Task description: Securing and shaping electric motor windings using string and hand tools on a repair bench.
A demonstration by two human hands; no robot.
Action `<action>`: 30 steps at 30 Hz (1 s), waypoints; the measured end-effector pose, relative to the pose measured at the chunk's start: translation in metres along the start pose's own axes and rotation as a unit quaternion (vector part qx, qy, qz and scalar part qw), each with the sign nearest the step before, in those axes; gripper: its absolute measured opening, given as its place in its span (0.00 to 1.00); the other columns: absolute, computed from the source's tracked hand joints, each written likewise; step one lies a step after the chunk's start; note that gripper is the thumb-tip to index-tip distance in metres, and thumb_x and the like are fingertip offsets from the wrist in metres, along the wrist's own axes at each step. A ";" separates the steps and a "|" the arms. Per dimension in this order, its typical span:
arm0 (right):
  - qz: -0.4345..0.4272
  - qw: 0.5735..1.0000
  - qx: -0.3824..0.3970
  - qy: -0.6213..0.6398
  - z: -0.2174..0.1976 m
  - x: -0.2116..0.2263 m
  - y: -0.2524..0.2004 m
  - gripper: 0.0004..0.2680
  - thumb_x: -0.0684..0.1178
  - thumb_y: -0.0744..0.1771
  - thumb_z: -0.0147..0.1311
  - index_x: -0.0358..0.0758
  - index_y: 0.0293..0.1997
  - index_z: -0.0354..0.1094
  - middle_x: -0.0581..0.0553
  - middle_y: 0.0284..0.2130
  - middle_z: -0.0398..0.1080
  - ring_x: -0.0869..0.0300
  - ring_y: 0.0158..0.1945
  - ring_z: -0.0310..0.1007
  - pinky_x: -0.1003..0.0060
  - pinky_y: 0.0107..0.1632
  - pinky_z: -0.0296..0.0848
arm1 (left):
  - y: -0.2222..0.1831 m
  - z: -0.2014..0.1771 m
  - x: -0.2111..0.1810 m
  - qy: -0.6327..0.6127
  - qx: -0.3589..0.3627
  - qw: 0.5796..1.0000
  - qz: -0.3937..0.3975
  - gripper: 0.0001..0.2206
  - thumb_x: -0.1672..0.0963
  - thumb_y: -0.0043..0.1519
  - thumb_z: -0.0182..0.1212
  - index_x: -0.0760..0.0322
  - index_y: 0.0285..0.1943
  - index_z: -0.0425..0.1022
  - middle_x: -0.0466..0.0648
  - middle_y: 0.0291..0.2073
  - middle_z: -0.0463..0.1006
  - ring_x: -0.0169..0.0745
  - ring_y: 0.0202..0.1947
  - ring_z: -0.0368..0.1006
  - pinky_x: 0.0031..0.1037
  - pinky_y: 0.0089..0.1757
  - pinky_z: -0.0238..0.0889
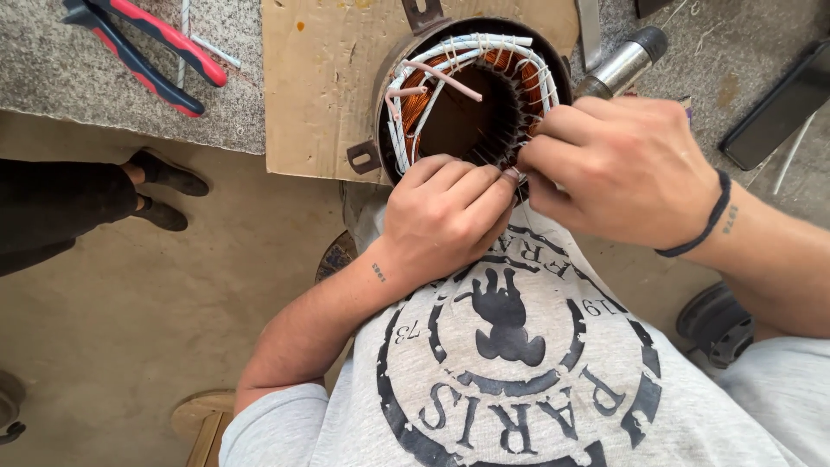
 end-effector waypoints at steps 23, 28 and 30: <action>-0.078 0.744 0.116 0.654 -0.008 -0.042 -0.051 0.24 0.73 0.66 0.44 0.42 0.44 0.77 0.53 0.21 0.74 0.63 0.17 0.67 0.68 0.20 0.64 | 0.010 0.004 -0.006 0.018 0.038 0.999 -0.002 0.03 0.59 0.64 0.62 0.60 0.38 0.81 0.42 0.34 0.83 0.34 0.29 0.76 0.26 0.39 0.66; -0.218 0.659 0.022 0.720 -0.023 -0.034 -0.052 0.22 0.68 0.72 0.40 0.44 0.29 0.74 0.54 0.18 0.68 0.64 0.16 0.63 0.67 0.20 0.61 | 0.011 0.005 -0.008 0.027 0.041 0.999 -0.009 0.02 0.60 0.62 0.66 0.59 0.37 0.81 0.41 0.33 0.83 0.33 0.28 0.77 0.25 0.37 0.65; -0.233 0.683 0.033 0.691 -0.028 -0.034 -0.064 0.23 0.72 0.72 0.35 0.44 0.45 0.72 0.54 0.19 0.65 0.61 0.17 0.63 0.64 0.21 0.61 | 0.010 0.004 -0.008 0.024 0.044 0.999 -0.009 0.02 0.60 0.62 0.65 0.60 0.37 0.82 0.42 0.34 0.84 0.33 0.29 0.77 0.25 0.38 0.65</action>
Point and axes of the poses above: each hand's wrist, its own y-axis towards the middle knuckle, its own z-axis out of the palm, x = y × z, the point moved 1 cm from there along y, towards the middle knuckle
